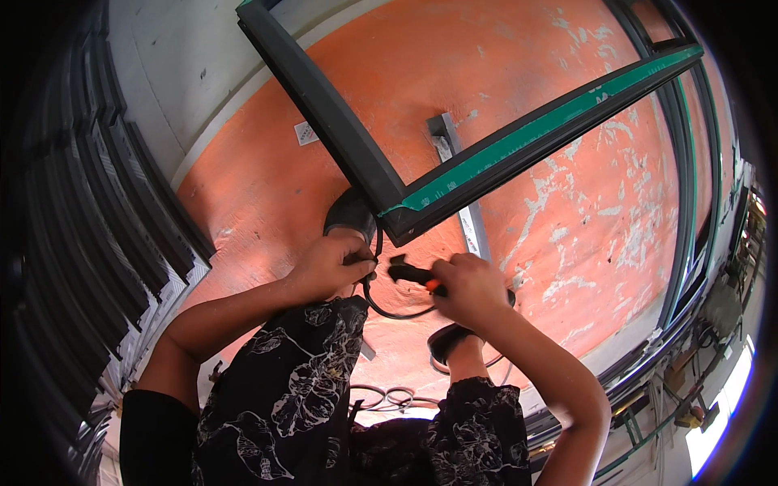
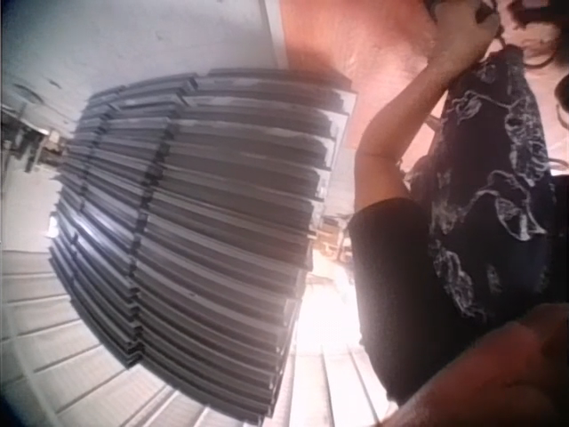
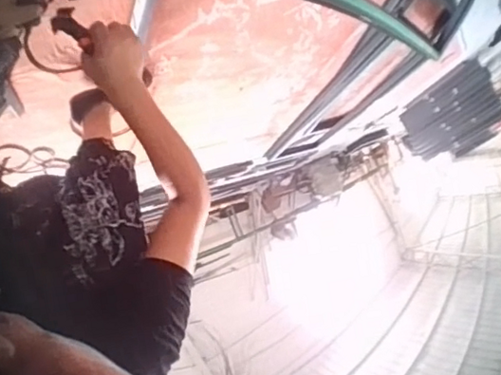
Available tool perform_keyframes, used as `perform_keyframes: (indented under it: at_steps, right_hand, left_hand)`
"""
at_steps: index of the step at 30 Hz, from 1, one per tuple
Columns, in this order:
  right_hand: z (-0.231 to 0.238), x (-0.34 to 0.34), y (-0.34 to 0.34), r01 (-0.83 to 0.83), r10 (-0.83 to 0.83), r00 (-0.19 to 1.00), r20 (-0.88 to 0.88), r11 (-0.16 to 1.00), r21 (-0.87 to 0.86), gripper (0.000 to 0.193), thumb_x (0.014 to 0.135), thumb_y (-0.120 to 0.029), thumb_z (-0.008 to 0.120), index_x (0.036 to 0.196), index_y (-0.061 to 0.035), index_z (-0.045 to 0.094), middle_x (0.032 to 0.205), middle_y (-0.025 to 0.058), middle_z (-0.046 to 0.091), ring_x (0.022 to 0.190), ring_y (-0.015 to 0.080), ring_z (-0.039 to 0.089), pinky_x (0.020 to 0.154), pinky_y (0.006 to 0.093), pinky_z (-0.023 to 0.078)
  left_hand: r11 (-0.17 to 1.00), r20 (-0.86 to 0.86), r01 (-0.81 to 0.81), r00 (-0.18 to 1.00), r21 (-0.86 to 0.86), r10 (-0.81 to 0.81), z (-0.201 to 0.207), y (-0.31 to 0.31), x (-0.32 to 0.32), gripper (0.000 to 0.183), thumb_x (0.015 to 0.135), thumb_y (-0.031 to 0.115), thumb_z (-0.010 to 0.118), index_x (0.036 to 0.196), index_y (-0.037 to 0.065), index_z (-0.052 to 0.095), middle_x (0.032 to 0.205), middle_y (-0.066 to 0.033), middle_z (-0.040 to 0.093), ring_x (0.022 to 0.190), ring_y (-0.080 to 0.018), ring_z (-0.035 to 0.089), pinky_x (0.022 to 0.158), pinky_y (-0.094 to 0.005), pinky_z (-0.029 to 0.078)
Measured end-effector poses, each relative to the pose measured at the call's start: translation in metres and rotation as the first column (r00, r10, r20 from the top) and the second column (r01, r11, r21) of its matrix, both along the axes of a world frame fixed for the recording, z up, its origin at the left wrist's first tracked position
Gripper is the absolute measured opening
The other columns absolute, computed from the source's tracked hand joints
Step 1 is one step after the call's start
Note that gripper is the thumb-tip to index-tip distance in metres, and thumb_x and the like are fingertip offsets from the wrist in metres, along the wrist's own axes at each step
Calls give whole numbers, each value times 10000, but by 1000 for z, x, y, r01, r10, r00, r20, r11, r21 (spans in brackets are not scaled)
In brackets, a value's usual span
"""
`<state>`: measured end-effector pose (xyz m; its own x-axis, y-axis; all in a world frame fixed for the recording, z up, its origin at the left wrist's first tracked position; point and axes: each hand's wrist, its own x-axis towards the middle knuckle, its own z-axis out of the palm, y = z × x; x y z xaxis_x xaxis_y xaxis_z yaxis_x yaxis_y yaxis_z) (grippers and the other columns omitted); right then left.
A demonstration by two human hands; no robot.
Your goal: The person assembles a metal frame by inserting a black rubber seal into the inner groove of a green and black frame piece using their hands and a pair of pliers. They move around the frame, pressing the seal into place and trimming the excess with pliers.
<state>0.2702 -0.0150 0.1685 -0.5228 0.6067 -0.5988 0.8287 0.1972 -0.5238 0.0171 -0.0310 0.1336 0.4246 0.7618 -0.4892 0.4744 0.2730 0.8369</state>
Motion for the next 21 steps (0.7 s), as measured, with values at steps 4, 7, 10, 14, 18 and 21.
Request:
perform_keyframes:
  at_steps: [4,7,10,14,18,21]
  right_hand:
    - [-13,83,-16,137,-183,968,173,958,252,173,654,-111,677,818,-96,625,794,88,585,811,281,575,690,390,479]
    - [-25,148,-17,139,-270,881,388,933,332,176,688,-119,657,857,-88,616,825,109,584,847,292,563,748,399,468]
    - [-22,150,1,63,-243,765,596,950,306,296,699,-166,697,948,-47,591,931,123,589,899,303,557,789,401,463]
    - [-5,66,5,142,-145,989,-25,896,420,433,688,-214,737,1052,-44,574,1005,132,592,944,308,564,823,403,457]
    - [11,-2,9,102,-39,917,-397,985,141,334,738,-261,699,977,-57,586,889,122,602,876,309,582,766,401,467]
    - [-8,-1,5,82,-56,962,-268,993,86,182,808,-242,623,871,-74,593,754,111,601,768,309,599,645,407,474]
  left_hand:
    - [660,211,-126,889,-741,407,-7,2,2,221,876,146,596,977,-46,552,897,-165,645,815,-257,663,676,-336,553]
    - [425,181,-89,812,-901,554,-10,7,16,238,894,134,574,1038,-44,512,956,-187,639,856,-279,661,730,-372,569]
    - [262,107,-73,784,-962,611,-5,17,29,249,898,116,555,1073,-46,483,1017,-204,629,931,-297,645,813,-395,554]
    - [244,108,-64,769,-968,630,0,20,31,297,907,133,538,1100,-88,491,1036,-217,623,984,-297,630,852,-382,539]
    - [278,131,-66,763,-958,633,-4,20,37,303,907,150,548,1100,-81,511,1042,-211,625,961,-286,639,822,-377,545]
    - [338,93,-130,817,-932,570,-7,16,34,305,903,165,566,1107,-58,520,1031,-188,632,932,-266,644,790,-364,543]
